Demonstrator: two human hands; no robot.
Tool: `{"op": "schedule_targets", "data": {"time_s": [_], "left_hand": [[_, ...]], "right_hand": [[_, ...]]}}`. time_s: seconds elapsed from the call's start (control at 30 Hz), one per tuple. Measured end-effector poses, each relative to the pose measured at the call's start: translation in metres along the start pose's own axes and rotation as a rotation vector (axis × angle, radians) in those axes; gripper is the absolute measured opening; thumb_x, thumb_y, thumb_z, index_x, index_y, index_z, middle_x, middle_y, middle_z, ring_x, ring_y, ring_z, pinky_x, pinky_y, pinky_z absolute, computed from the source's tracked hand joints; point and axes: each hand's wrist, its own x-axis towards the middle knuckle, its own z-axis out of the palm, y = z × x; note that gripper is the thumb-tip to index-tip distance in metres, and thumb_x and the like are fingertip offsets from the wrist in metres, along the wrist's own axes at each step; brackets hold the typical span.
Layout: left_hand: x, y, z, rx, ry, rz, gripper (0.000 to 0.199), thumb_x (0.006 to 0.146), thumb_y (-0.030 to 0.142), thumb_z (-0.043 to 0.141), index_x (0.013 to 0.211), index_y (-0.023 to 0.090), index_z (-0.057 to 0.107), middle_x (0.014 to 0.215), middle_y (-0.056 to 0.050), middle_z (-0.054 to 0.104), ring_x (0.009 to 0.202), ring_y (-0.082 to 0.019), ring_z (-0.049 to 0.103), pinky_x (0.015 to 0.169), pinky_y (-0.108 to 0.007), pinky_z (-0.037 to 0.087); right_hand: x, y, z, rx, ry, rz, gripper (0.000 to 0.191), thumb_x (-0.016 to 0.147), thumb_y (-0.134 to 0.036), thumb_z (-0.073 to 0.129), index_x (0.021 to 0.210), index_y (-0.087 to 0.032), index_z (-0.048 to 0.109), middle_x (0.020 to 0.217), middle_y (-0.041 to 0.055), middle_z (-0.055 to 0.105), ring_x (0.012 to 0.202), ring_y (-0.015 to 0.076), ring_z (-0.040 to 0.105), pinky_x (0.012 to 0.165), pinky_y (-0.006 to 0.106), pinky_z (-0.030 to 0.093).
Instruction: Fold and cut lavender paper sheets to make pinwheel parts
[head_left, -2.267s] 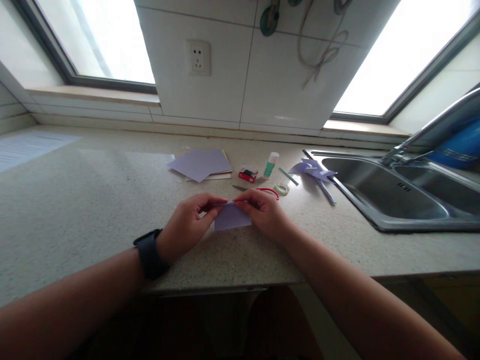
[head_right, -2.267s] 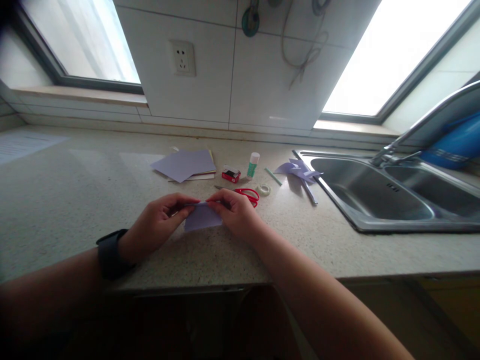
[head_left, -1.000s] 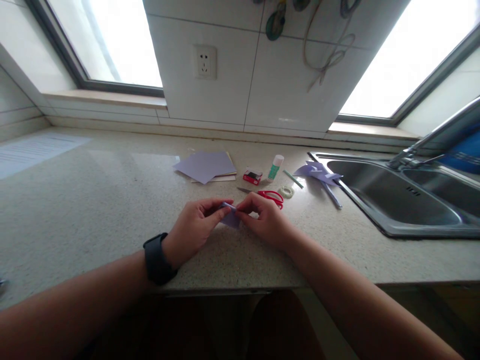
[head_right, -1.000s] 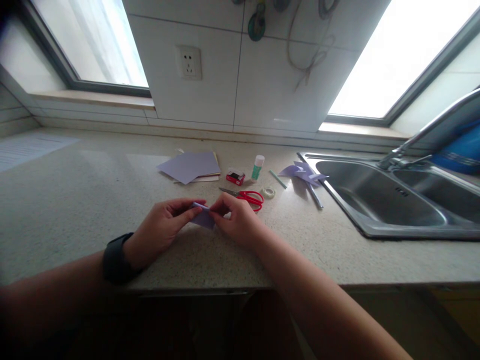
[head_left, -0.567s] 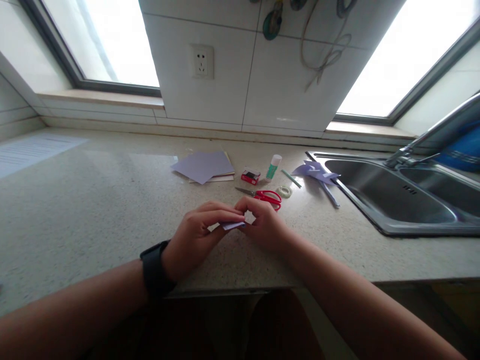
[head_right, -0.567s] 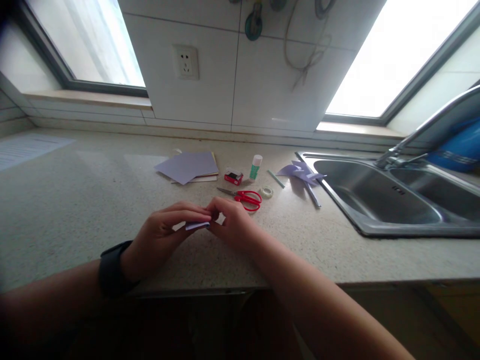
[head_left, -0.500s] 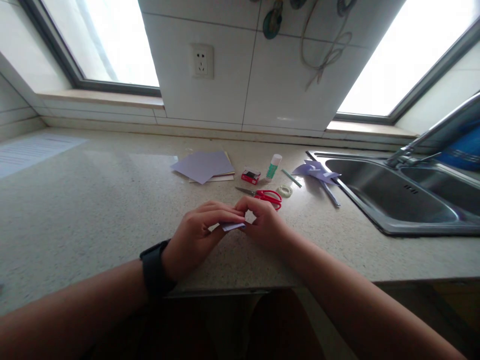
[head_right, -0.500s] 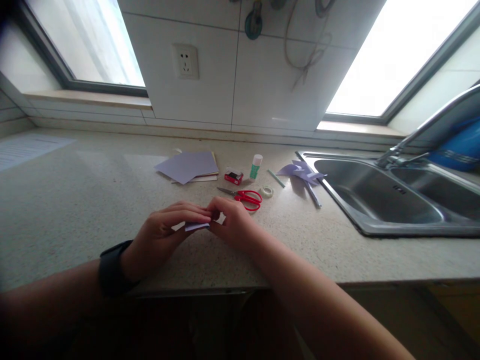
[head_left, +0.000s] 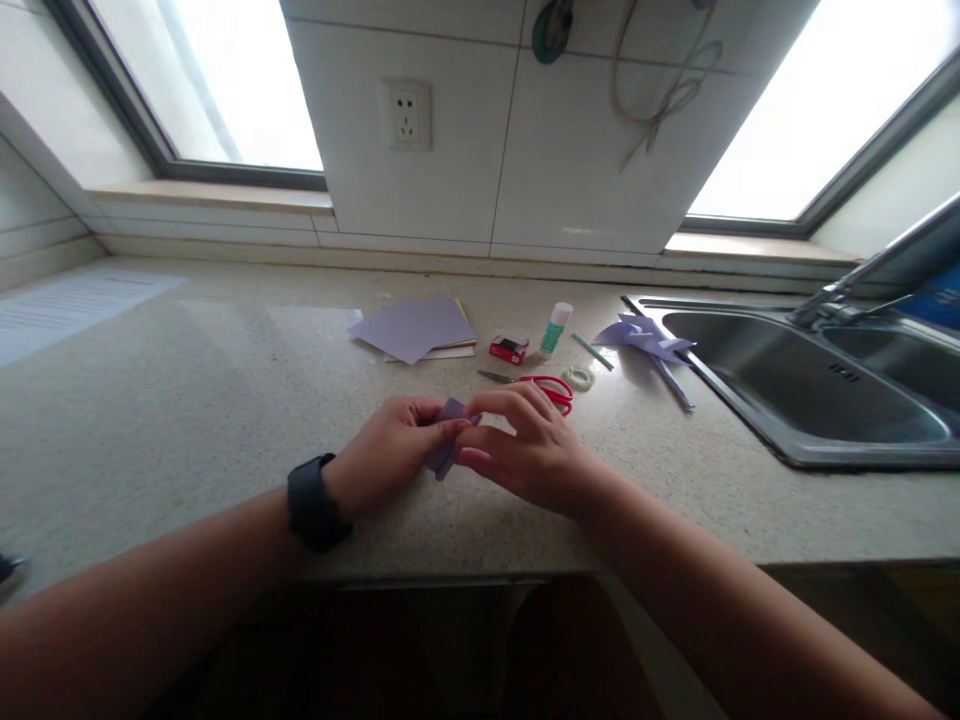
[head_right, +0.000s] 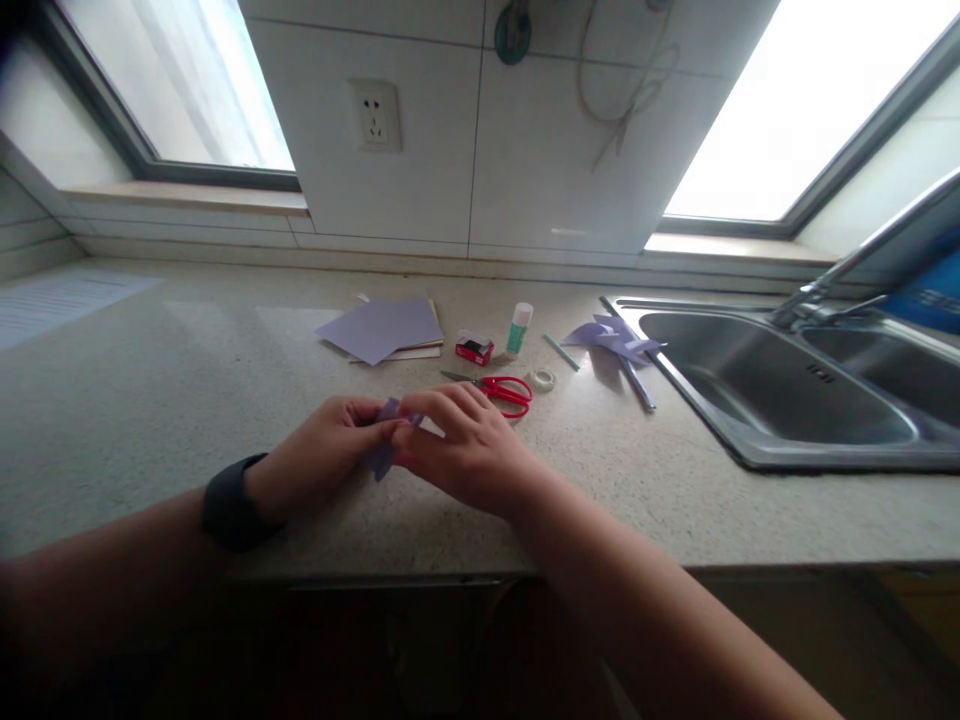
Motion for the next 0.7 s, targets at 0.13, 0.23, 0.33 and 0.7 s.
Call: {"op": "schedule_targets", "data": {"time_s": [0.13, 0.23, 0.33, 0.7], "left_hand": [[0.002, -0.001, -0.006, -0.058, -0.103, -0.105, 0.03, 0.088, 0.044, 0.067, 0.088, 0.015, 0.075, 0.073, -0.002, 0.067, 0.061, -0.012, 0.054, 0.056, -0.023, 0.038], [0.003, 0.0, -0.008, -0.137, -0.133, -0.147, 0.025, 0.085, 0.039, 0.07, 0.088, 0.014, 0.074, 0.074, -0.003, 0.068, 0.062, -0.012, 0.056, 0.058, -0.022, 0.039], [0.005, -0.001, -0.009, -0.174, -0.113, -0.179, 0.021, 0.082, 0.033, 0.072, 0.089, 0.013, 0.074, 0.08, -0.005, 0.07, 0.066, -0.013, 0.059, 0.061, -0.023, 0.043], [0.006, 0.001, -0.006, 0.15, -0.087, -0.054, 0.022, 0.086, 0.03, 0.06, 0.08, 0.013, 0.073, 0.075, -0.004, 0.069, 0.063, -0.015, 0.057, 0.057, -0.025, 0.042]], "right_hand": [[0.003, -0.003, -0.001, -0.083, -0.142, -0.121, 0.01, 0.096, -0.018, 0.059, 0.105, -0.02, 0.063, 0.11, 0.0034, 0.069, 0.098, 0.0208, 0.057, 0.087, 0.037, 0.047], [0.005, -0.005, -0.001, -0.131, -0.184, -0.15, 0.011, 0.098, -0.015, 0.054, 0.102, -0.018, 0.063, 0.114, 0.0043, 0.068, 0.1, 0.0205, 0.057, 0.091, 0.037, 0.046], [0.008, -0.007, -0.001, -0.167, -0.269, -0.205, 0.014, 0.099, -0.013, 0.05, 0.099, -0.018, 0.063, 0.107, 0.0049, 0.068, 0.099, 0.0195, 0.057, 0.092, 0.037, 0.045], [0.014, -0.01, -0.002, -0.07, -0.453, -0.207, 0.015, 0.101, -0.015, 0.048, 0.094, -0.017, 0.06, 0.092, 0.0033, 0.065, 0.087, 0.0185, 0.056, 0.084, 0.034, 0.045]]}}
